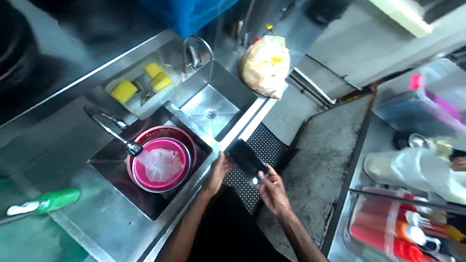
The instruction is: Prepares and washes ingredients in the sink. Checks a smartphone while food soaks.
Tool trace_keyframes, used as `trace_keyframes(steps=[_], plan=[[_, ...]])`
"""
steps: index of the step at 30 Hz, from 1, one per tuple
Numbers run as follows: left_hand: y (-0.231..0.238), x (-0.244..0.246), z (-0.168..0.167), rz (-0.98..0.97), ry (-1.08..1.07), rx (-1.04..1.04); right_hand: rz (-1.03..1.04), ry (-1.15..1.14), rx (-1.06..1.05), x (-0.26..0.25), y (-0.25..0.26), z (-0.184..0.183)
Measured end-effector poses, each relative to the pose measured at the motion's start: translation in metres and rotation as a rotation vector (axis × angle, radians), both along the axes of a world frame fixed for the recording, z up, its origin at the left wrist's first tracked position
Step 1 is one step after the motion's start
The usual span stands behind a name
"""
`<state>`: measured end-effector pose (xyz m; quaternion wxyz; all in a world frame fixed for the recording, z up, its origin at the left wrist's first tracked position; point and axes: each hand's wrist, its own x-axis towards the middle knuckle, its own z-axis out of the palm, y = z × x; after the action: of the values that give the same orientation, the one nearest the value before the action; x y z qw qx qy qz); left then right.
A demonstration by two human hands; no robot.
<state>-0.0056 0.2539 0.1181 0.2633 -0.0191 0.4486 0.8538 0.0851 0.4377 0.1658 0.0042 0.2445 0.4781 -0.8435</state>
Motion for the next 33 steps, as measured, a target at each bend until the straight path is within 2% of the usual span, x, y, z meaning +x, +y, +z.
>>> trace_keyframes(steps=[2, 4, 6, 8, 10, 13, 17, 23, 27, 29, 33], plan=[[0.003, -0.006, 0.043, 0.124, -0.043, 0.246, 0.117, 0.080, -0.162, 0.003, -0.030, 0.008], [0.001, -0.012, 0.062, 0.212, -0.103, 0.339, 0.248, 0.128, -0.309, 0.005, -0.047, 0.013], [-0.005, -0.014, 0.077, 0.237, -0.126, 0.262, 0.335, 0.168, -0.373, 0.001, -0.051, 0.021], [-0.011, -0.014, 0.083, 0.168, -0.078, 0.207, 0.437, 0.218, -0.387, -0.003, -0.047, 0.031], [-0.013, -0.015, 0.078, 0.058, -0.010, 0.241, 0.549, 0.268, -0.352, -0.010, -0.043, 0.043], [-0.013, -0.017, 0.083, 0.059, 0.044, 0.208, 0.652, 0.322, -0.297, -0.019, -0.041, 0.056], [-0.017, -0.017, 0.100, 0.197, 0.053, 0.089, 0.682, 0.336, -0.221, -0.023, -0.045, 0.064], [-0.024, -0.016, 0.098, 0.171, 0.076, 0.200, 0.691, 0.343, -0.121, -0.025, -0.055, 0.069], [-0.027, -0.016, 0.098, 0.140, 0.118, 0.208, 0.614, 0.252, -0.033, -0.026, -0.062, 0.073], [-0.027, -0.015, 0.100, 0.153, 0.152, 0.169, 0.554, 0.194, -0.080, -0.027, -0.064, 0.075], [-0.033, -0.017, 0.096, 0.041, 0.288, 0.129, 0.490, 0.189, -0.212, -0.026, -0.061, 0.073]])
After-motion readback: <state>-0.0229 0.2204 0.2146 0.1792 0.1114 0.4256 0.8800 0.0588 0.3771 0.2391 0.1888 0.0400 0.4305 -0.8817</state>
